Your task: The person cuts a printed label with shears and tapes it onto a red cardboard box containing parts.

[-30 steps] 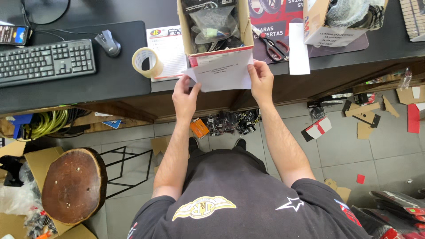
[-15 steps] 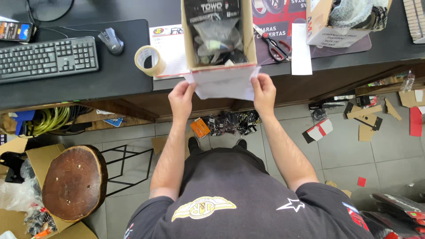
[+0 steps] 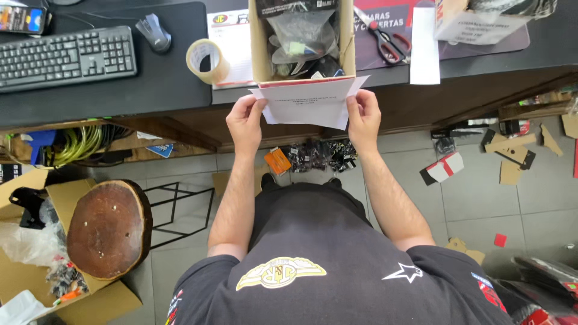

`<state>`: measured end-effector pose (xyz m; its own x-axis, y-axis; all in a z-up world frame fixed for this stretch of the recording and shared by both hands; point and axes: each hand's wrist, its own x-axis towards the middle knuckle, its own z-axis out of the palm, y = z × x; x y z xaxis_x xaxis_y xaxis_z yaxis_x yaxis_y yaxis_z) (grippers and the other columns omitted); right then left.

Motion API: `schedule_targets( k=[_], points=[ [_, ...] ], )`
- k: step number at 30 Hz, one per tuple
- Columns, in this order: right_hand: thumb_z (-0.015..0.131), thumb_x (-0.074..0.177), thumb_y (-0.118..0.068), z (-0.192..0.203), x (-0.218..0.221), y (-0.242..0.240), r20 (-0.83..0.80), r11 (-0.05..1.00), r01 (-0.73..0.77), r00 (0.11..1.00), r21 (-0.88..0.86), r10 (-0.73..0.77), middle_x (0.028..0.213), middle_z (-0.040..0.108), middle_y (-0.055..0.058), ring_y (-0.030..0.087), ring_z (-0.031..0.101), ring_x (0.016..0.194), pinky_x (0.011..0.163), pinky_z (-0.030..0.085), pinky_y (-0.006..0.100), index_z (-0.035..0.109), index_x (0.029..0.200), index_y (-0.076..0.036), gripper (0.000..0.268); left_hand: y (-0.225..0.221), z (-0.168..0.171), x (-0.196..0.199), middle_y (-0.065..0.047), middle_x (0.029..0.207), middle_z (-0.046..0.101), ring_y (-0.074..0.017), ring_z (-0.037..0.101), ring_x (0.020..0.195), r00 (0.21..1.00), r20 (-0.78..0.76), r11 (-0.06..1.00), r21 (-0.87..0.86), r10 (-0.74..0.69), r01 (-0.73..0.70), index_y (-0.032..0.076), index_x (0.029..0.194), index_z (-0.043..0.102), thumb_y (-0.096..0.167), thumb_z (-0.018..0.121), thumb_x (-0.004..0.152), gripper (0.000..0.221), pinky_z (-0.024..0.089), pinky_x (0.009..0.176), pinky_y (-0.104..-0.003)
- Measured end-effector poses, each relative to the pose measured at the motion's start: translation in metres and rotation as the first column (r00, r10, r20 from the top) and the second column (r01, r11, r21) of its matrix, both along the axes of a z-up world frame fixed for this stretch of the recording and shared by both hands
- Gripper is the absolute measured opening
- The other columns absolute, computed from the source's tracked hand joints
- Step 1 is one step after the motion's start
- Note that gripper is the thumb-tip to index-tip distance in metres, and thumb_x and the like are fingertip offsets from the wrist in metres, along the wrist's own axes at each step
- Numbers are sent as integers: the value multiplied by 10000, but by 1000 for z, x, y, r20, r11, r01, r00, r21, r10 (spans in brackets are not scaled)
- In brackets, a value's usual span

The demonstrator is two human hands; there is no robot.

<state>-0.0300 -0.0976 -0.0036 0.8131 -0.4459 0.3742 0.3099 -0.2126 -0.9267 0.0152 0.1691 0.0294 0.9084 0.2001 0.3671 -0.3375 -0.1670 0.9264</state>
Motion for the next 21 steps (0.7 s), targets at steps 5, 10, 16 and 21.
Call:
schedule_targets(
  k=[5,10,16,21],
  points=[
    [702,1030,-111,2,2,3,23,999,-18,1000,41,17,902,632,59,125,615,834,805,577,343,676,1120,-44,115,-1,-6,-1,15,703,681,-35,551,702,998,-56,998,-61,-8,5,119,918,767,170,825,938,80,536,720,-265],
    [656,1068,-153,7,0,3,42,997,-69,997,27,68,968,654,51,104,600,873,811,561,349,684,1110,-54,111,1,-5,0,13,720,675,-32,537,710,999,-22,997,-68,-41,39,116,932,760,195,801,967,95,537,739,-266],
    [660,1069,-137,-12,9,-5,80,992,-117,990,42,114,1006,649,29,75,569,890,805,532,326,683,1056,-57,84,3,-5,4,26,773,683,-25,547,743,996,0,983,-156,-94,93,111,943,761,214,805,960,113,544,776,-267],
    [638,1084,-164,-10,10,-8,88,984,-163,984,78,156,1014,642,34,79,548,914,840,489,299,694,1035,-58,130,5,-21,11,4,886,707,-38,580,811,987,27,964,-214,-159,161,99,963,757,215,791,970,121,540,819,-277]
  ],
)
